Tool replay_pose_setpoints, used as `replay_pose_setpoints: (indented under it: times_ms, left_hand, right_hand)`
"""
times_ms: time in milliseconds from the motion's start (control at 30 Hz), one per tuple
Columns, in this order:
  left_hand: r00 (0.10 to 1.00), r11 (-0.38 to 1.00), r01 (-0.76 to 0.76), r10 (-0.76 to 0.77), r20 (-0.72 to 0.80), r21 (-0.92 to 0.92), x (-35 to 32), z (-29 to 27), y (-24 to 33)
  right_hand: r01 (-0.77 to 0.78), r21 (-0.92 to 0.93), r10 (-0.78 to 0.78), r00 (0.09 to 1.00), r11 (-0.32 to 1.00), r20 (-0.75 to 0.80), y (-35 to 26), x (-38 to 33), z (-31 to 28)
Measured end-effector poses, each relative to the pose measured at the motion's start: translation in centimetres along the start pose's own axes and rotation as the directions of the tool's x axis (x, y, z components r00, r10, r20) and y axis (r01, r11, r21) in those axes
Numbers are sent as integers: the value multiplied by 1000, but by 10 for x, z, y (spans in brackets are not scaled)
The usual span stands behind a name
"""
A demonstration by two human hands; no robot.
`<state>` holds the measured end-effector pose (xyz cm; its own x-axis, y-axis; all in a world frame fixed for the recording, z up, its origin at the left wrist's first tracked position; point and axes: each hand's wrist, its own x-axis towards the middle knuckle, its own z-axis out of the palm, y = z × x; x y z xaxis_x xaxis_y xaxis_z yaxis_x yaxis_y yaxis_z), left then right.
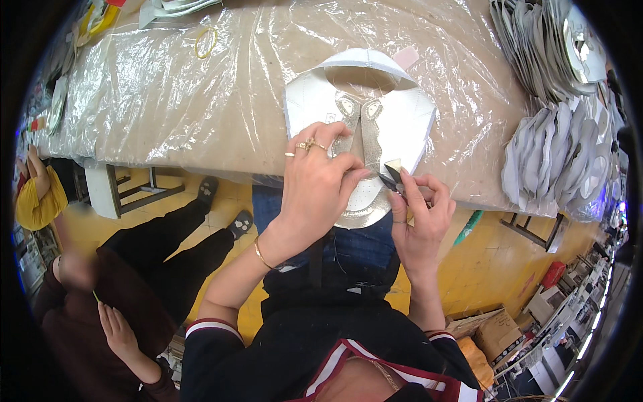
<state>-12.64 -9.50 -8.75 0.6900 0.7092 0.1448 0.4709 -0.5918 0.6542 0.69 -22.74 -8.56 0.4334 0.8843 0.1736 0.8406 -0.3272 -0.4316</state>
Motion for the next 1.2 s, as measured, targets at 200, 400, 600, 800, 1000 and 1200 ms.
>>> replay_pose_setpoints:
  times_ms: [200, 400, 600, 800, 1000, 1200]
  left_hand:
    - [1000, 1000, 1, -1, -3, 16, 8, 1, 2]
    - [998, 991, 2, 5, 55, -135, 4, 4, 2]
    - [999, 981, 15, -9, 34, -195, 4, 7, 2]
    - [993, 916, 112, -119, 6, -385, 5, 0, -4]
    - [982, 848, 138, -183, -38, -512, 9, 4, -8]
    - [983, 903, 124, -167, -71, -410, 5, 7, -3]
  right_hand:
    - [29, -52, -31, 999, 998, -40, -4, 1, 5]
    - [29, -26, -30, 998, 999, -57, -3, 4, 11]
    - [49, 9, -48, 994, 999, -103, 1, 2, 21]
    - [11, 23, -7, 985, 1000, -172, 5, 1, 18]
    - [23, -87, -33, 992, 996, -121, 4, 1, 9]
    - [39, -97, -47, 995, 995, -84, 2, 6, 6]
